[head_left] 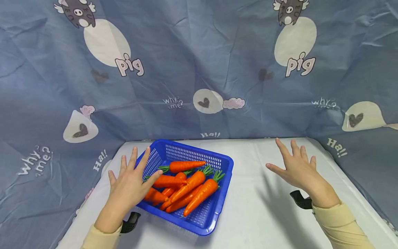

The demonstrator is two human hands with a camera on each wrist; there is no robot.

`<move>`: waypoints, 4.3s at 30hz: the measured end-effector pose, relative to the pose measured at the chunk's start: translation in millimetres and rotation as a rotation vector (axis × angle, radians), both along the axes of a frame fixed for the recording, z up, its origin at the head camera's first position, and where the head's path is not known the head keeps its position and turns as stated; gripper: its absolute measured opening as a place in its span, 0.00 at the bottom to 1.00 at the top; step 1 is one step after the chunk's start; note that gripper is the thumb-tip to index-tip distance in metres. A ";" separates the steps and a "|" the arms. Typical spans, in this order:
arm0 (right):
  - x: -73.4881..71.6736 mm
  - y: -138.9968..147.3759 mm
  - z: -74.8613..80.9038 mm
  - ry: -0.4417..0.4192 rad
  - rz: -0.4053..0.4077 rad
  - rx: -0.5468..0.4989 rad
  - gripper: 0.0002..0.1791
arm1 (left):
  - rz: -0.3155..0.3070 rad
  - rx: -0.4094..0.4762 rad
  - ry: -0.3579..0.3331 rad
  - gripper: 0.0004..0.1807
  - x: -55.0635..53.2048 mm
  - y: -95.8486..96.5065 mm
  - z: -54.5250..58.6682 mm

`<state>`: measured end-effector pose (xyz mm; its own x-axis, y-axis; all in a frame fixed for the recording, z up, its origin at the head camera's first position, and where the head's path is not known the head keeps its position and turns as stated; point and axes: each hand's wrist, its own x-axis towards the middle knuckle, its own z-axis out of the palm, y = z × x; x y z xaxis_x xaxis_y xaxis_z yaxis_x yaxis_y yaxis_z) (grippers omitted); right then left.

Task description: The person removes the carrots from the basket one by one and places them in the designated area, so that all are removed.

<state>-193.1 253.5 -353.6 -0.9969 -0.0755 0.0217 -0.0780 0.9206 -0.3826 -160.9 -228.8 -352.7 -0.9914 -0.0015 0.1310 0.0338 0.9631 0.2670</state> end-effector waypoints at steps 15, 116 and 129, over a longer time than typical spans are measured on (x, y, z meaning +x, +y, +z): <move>-6.7 -4.9 -1.2 -0.034 0.019 0.028 0.57 | 0.015 0.014 0.009 0.50 -1.2 -13.1 2.1; -74.7 -173.3 2.4 -0.119 0.571 -0.066 0.31 | -0.551 1.682 -0.165 0.33 6.0 -138.0 -150.7; -87.3 -201.0 -3.5 -0.256 0.635 -0.130 0.31 | -0.443 1.617 -0.119 0.34 7.5 -131.2 -152.0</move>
<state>-280.4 52.5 -357.1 -0.7353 -0.6586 -0.1598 -0.4788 0.6717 -0.5652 -153.4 -360.0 -504.8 -0.9558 0.2122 0.2035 0.1168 -0.3612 0.9251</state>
